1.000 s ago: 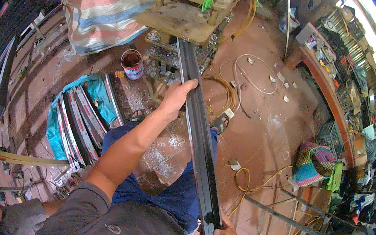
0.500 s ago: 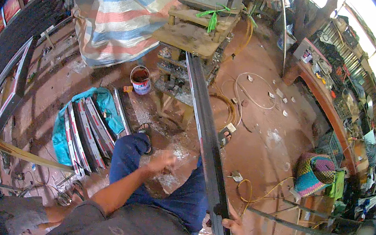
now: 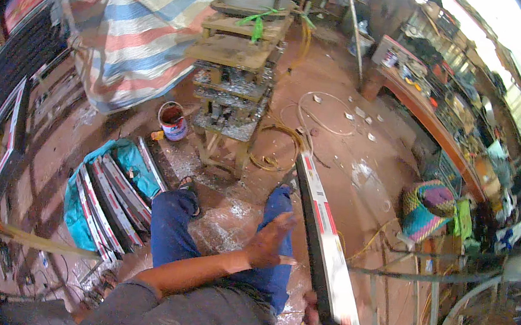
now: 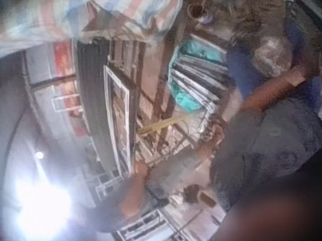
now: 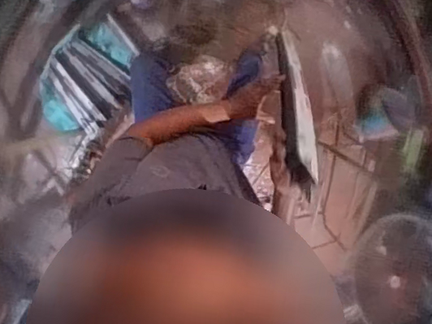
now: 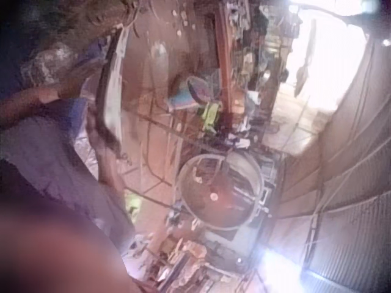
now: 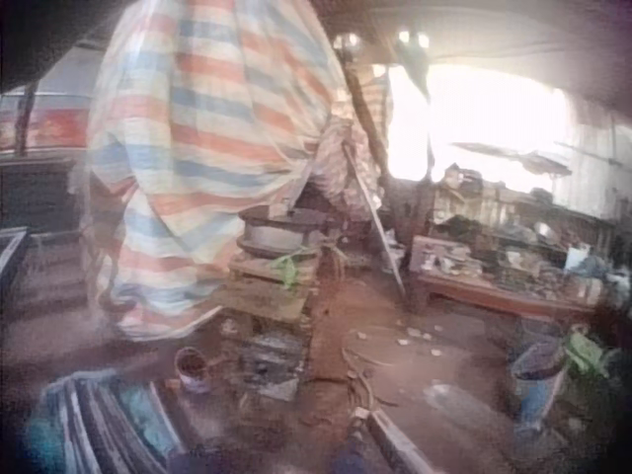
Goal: The person handles long aluminum window frame profiles, aligns them on a workbench, and uses a green strap to secure them. The person then picks up and positions additional profiles for assembly.
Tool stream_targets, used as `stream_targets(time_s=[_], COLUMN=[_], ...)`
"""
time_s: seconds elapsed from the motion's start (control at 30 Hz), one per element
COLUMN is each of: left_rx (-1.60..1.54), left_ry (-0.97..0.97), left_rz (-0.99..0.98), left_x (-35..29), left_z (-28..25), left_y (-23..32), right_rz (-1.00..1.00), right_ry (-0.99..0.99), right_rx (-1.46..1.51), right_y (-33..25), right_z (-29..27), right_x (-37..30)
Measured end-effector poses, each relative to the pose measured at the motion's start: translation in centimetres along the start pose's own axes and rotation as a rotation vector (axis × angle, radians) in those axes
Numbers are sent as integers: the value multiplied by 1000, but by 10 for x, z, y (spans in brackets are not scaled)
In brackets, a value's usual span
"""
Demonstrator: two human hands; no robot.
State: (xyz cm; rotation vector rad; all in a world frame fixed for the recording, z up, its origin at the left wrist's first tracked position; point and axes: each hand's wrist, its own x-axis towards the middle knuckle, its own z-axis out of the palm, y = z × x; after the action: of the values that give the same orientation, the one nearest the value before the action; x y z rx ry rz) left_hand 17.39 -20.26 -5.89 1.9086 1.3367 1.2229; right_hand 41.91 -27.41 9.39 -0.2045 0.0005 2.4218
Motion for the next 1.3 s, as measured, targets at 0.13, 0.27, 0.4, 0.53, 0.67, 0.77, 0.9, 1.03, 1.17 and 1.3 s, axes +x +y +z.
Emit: stream_targets(time_s=[0.13,0.27,0.4,0.53,0.67,0.77,0.9,1.03,1.17,1.3], left_rx=[-427,-763,-989,-551,-736,-172,-351,-457,-330,-462], left_ry=[68,183,172,160,294,238,357,205,96,158], left_rz=[-108,-182,-471,-547,-560,-640,-846,-1027,-1210,-1393], left_x=[24,21,20,74,31,-23,-66,-89,-92,-76], left_z=[59,98,71,43,10,-93,-138,-128,-137,-173], left_y=[18,19,17,7,-59,-109,-136,-146,-141,-136], right_rz=[-382,-350,-327,-817,-685,-614,-568,-339,-23,109], right_ry=[239,173,119,566,953,1016,1227,1357,1407,1392], right_rx=[-523,-297,-491,-1832,-1146,-1115,-798,-1003,-1593,-1948], right_y=[41,49,37,-40,-158,-152,-150,-138,-130,-138], right_z=[26,44,34,-89,-228,-288,-356,-464,-507,-567], right_x=[65,90,79,101,98,60,45,32,103,184])
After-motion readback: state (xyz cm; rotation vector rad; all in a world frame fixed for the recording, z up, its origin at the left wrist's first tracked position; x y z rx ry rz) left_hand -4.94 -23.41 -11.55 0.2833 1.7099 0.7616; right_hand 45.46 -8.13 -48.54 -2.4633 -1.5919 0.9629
